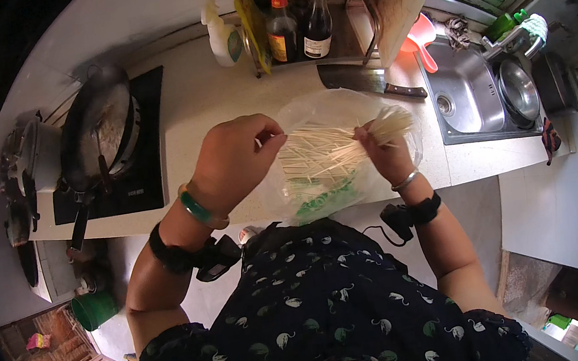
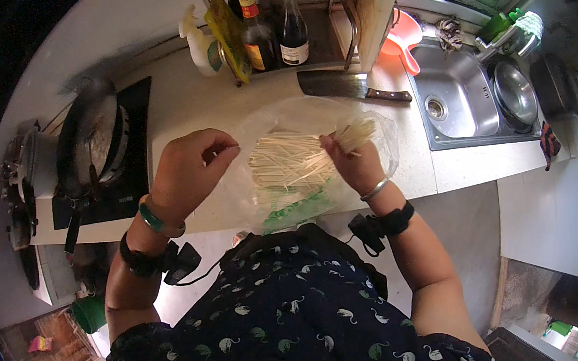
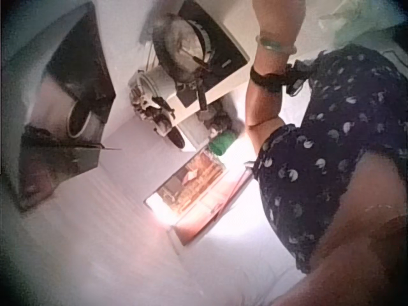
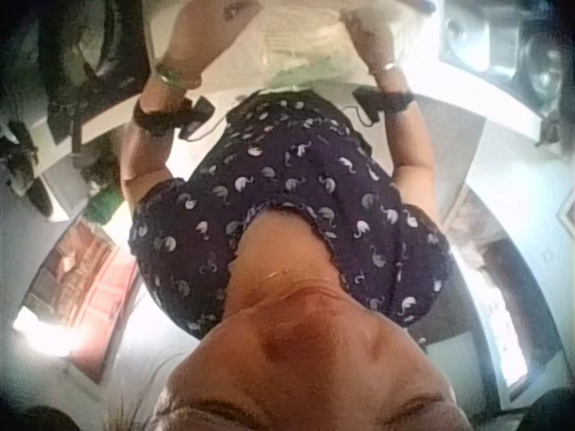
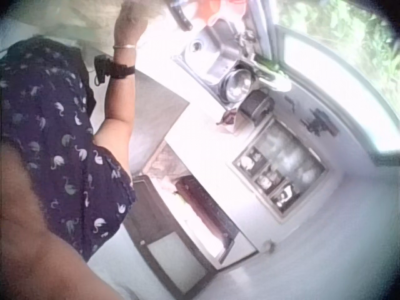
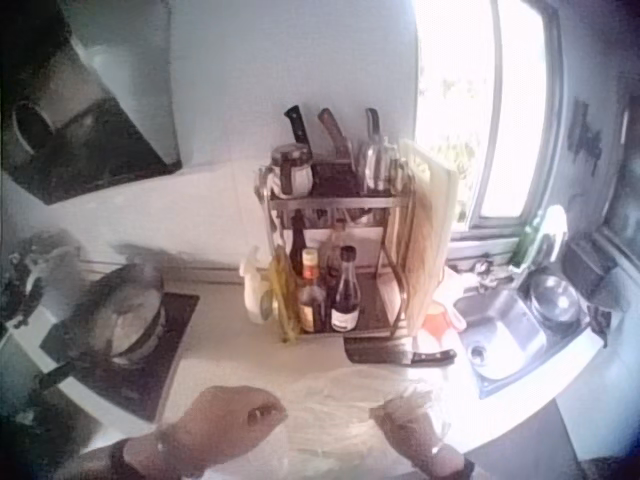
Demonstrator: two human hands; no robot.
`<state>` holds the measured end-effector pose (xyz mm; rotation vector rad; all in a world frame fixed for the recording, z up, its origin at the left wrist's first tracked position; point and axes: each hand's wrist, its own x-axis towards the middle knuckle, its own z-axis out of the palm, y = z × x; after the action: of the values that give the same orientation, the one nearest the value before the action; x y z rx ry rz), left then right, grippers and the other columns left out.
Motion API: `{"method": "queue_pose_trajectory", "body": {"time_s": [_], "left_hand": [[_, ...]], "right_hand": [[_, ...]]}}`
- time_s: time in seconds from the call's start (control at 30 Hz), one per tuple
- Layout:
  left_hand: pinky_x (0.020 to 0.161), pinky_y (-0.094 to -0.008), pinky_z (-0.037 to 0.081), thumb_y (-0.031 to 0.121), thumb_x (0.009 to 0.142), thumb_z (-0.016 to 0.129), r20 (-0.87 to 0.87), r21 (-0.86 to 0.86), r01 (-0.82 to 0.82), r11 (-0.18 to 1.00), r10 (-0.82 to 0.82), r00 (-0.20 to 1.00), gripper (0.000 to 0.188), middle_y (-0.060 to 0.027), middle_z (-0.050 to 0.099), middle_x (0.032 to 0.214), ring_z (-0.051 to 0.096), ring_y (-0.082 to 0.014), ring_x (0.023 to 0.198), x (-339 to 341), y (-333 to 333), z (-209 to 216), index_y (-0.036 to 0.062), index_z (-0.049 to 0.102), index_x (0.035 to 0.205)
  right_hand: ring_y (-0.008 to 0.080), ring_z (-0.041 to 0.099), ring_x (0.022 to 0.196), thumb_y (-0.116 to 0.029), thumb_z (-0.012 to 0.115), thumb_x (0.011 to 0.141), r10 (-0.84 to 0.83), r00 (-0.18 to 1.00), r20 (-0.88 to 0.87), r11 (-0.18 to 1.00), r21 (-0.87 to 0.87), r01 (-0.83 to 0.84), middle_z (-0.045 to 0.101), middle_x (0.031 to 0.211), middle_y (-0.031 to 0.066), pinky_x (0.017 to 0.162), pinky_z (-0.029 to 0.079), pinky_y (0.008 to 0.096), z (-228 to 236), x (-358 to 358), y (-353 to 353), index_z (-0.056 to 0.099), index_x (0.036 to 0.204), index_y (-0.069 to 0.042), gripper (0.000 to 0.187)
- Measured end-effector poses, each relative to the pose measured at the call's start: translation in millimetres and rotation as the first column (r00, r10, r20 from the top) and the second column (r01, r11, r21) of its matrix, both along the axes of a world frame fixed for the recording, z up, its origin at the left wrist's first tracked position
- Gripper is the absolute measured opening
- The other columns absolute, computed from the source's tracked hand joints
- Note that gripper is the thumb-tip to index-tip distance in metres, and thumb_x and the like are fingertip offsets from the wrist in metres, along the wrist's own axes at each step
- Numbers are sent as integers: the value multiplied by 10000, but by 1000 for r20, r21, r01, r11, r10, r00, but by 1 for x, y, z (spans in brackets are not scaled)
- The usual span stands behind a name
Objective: The person takes bunches of long dry noodles from a plastic bag by hand and puts them into a wok of boiling water on a stove, then stirs them with a spatula.
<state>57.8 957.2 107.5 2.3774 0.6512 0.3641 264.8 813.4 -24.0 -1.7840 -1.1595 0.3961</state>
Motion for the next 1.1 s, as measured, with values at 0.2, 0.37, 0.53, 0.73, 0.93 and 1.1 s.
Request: {"method": "queue_pose_trajectory", "body": {"time_s": [0.2,0.37,0.53,0.73,0.93,1.1], "left_hand": [[560,-235,441,130,774,606,71,-75,-95,993,101,992,146,-93,625,720,562,-132,597,-37,10,1,0,607,839],[473,-202,398,129,795,595,128,-264,-165,950,204,971,138,-19,571,634,502,-62,548,-72,27,-7,-4,601,833],[411,-174,363,129,803,583,111,-342,-173,924,223,969,129,-3,537,601,468,-44,498,-104,41,-20,3,597,826],[410,-180,374,126,799,586,14,-586,-184,789,238,971,144,-12,542,600,475,-48,490,-118,44,-29,-15,587,830],[416,-186,381,124,823,553,84,-701,-96,707,215,973,149,-20,536,602,475,-61,490,-127,53,-32,-22,583,835],[609,-223,456,169,866,505,247,-901,89,425,333,910,199,-43,563,774,537,-107,671,-107,63,-27,-16,554,922]], "right_hand": [[145,547,615,-190,578,827,-56,995,83,988,-139,67,583,644,67,556,420,275,-14,-7,2,603,739,-13,199],[97,464,422,-249,560,842,-240,961,-134,970,-57,235,551,578,35,404,359,242,18,-5,-6,607,700,-17,276],[61,379,360,-317,510,864,-309,864,-398,941,6,339,479,530,19,332,261,202,69,-8,-11,560,684,-26,346],[56,350,374,-327,517,858,-297,841,-453,926,77,369,454,528,8,345,226,194,125,-8,-21,532,676,-47,334],[54,329,399,-295,504,871,-75,804,-590,962,168,213,503,652,57,352,225,193,179,-24,-2,507,700,-33,313],[47,304,396,-301,494,872,138,740,-659,985,170,-33,497,676,48,353,227,181,195,-51,41,511,721,-33,307]]}}
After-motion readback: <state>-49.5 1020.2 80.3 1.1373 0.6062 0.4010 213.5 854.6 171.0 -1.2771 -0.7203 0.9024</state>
